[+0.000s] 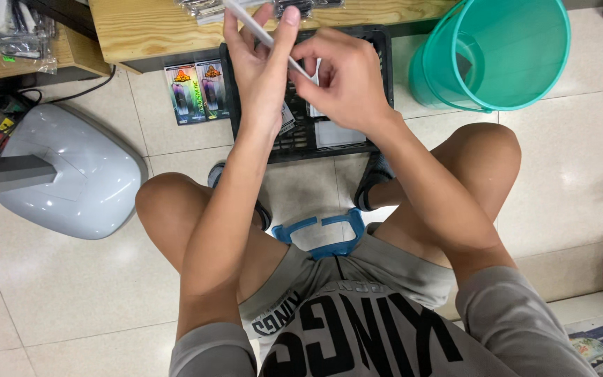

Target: The person sits on a low stool and repeatedly takes white paper sheets from a stack, folds them, and inserts them into black screen protector packages labeled 'Super X Glass.' The person handles the packages one at a time, places them into a black plastic crate, and continues the process for multiple units.

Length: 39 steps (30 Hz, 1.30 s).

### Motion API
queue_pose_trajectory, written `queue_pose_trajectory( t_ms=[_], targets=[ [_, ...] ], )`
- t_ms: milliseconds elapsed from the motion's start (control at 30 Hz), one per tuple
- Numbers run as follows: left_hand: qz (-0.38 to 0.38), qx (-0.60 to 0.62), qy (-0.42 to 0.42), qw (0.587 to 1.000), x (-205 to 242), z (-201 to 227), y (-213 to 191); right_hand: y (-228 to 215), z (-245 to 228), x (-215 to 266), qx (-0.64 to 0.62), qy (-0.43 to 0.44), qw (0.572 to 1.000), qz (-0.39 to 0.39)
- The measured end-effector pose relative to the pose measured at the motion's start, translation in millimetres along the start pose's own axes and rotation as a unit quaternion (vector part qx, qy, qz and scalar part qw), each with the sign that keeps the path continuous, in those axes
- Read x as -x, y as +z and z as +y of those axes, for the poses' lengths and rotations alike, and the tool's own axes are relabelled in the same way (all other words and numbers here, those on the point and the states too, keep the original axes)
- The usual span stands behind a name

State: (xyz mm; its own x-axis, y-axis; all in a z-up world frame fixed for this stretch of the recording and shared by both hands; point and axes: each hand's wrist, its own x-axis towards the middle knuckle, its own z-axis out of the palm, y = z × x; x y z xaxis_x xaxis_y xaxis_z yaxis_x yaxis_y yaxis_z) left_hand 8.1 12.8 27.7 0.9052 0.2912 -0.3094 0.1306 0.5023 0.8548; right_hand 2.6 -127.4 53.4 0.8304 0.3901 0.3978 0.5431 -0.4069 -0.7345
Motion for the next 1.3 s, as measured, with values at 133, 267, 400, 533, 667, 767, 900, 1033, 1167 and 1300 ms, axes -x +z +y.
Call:
queue_pose_trajectory(
  t_ms=[133,267,400,533,667,767,900,1033,1167,1300],
  targets=[
    [-0.007,0.005,-0.009,1.000,-0.3,15.5,-0.2,-26.0,-1.2,5.6,0.045,-0.102,0.983,-0.145],
    [-0.048,-0.058,-0.022,0.997,1.2,9.8,2.5,-42.1,10.7,24.7,0.006,-0.084,0.983,-0.164],
    [-0.104,-0.070,-0.040,0.991,5.0,-19.3,9.5,-42.4,29.3,39.5,0.105,-0.069,0.986,-0.114],
    [-0.128,-0.054,-0.007,0.990,8.1,-32.1,19.7,-39.9,33.8,42.4,0.189,-0.088,0.973,-0.093],
    [-0.154,-0.052,0.006,0.987,13.3,-24.6,20.0,-50.5,42.4,39.0,0.174,-0.057,0.975,-0.129],
    [-0.104,-0.384,0.148,0.906,9.7,-22.6,7.4,-66.4,50.3,32.4,0.147,-0.033,0.980,-0.130],
    [-0.153,-0.537,0.315,0.767,9.2,-18.1,2.8,-73.0,55.5,28.4,-0.099,0.096,0.990,0.011],
    [-0.184,-0.613,0.356,0.681,12.8,-17.3,4.0,-66.0,66.1,32.8,-0.170,0.137,0.976,-0.002],
    [-0.191,-0.632,0.349,0.665,12.7,-13.7,2.3,-64.1,75.8,36.3,-0.155,0.159,0.975,0.014],
    [-0.179,-0.650,0.366,0.642,7.9,-17.6,-1.5,-69.1,82.4,35.6,-0.211,0.192,0.952,0.111]
  ],
)
